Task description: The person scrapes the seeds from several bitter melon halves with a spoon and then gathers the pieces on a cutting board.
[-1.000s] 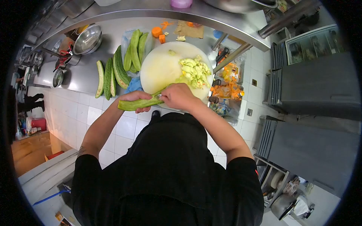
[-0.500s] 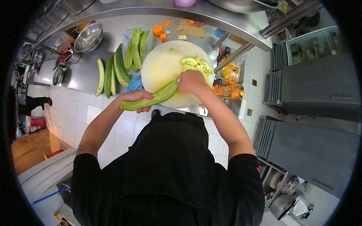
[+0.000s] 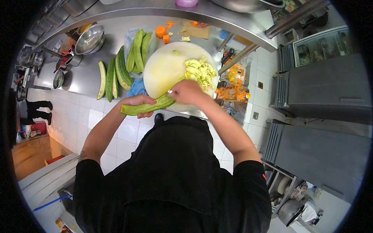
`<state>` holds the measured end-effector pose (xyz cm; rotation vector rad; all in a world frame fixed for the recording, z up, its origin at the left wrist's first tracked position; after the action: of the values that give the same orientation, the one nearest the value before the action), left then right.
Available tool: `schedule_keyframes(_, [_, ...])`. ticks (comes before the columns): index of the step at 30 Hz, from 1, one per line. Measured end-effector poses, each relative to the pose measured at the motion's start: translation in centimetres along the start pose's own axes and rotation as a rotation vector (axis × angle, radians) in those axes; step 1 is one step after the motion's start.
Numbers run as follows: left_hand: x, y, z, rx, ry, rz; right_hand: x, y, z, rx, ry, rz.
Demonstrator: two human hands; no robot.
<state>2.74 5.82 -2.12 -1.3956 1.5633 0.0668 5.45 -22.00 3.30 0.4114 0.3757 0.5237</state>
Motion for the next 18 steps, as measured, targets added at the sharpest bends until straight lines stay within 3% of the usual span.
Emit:
schedule_keyframes(4, [-0.2, 0.5, 0.1, 0.006, -0.109, -0.007, 2.2, -4.4, -0.6, -0.207, -0.112, -0.134])
schedule_keyframes(7, [-0.6, 0.2, -0.8, 0.019, -0.114, 0.006, 0.9, -2.5, 1.9, -0.190, -0.026, -0.204])
schedule_keyframes(8, [-0.5, -0.2, -1.1, 0.043, -0.126, 0.012, 0.4, -0.8, 1.8, -0.199, 0.049, -0.079])
schedule_keyframes(11, [-0.4, -1.2, -3.5, 0.218, -0.262, 0.016, 1.4, 1.2, 0.6, -0.337, 0.253, -0.093])
schedule_keyframes(15, [-3.8, -2.2, -5.5, 0.267, -0.302, -0.009, 2.3, -3.4, 5.1, -0.418, -0.014, -0.371])
schedule_keyframes(16, [-5.2, -2.2, -5.4, 0.227, -0.302, -0.023, 1.7, -5.8, 4.9, -0.372, -0.163, -0.377])
schedule_keyframes(18, [-6.4, -0.5, -4.0, 0.051, -0.473, -0.202, -0.3, -7.4, 5.1, -0.283, -0.186, -0.357])
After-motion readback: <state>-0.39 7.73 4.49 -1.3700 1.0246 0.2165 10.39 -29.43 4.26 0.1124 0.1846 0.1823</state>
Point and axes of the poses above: each hand's wrist, its own x-axis towards the middle knuckle, its own z-axis out of the back of the hand, y = z × x, the point moved 1 cm from there along x, towards the middle knuckle, and after that the axes turned 5 degrees about -y, right-handed, at the moved point
